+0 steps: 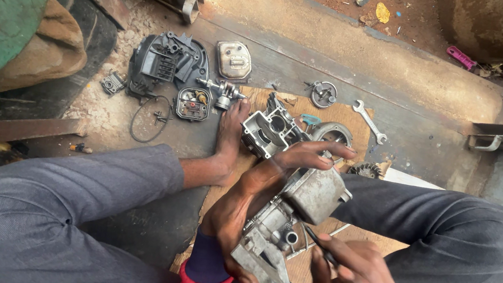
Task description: The person sits on the ground holding an engine crankcase housing and uses a small hand tool to unscrew and remove fasteners from it, turning the housing over to reach different sides while other engine parts and a wrench lie on the ground nearby.
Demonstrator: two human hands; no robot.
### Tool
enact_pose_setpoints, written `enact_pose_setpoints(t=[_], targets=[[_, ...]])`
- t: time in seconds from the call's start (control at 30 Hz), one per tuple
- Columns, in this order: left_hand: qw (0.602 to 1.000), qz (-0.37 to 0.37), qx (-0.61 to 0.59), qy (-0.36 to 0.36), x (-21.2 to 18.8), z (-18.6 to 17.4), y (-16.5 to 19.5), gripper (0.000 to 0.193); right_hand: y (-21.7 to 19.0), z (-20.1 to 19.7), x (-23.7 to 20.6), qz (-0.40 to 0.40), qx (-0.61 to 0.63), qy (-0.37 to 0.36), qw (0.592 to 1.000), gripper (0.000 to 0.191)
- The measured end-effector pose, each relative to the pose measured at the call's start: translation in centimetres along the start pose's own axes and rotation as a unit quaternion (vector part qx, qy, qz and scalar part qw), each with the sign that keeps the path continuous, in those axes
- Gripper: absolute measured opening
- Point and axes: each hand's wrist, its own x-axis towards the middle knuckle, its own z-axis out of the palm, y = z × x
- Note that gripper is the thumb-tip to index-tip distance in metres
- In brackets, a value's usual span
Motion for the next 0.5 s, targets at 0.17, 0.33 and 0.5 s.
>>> enact_pose_setpoints(t=[0.17, 0.33, 0.5], targets=[[0.999, 0.048, 0.017, 0.003, 0.4, 0.1, -0.1, 0.065, -0.1, 0.0, -0.1, 0.096, 0.176, 0.043, 0.979, 0.057], [0.999, 0.016, 0.03, 0.0, 0.3, 0.0, -0.2, 0.068, -0.3, -0.3, -0.1, 0.087, 0.166, 0.006, 0.982, 0.058], [0.998, 0.011, 0.054, 0.009, 1.3, 0.1, -1.2, 0.065, 0.0, -0.4, -0.8, 0.105, 0.188, 0.037, 0.976, 0.06]])
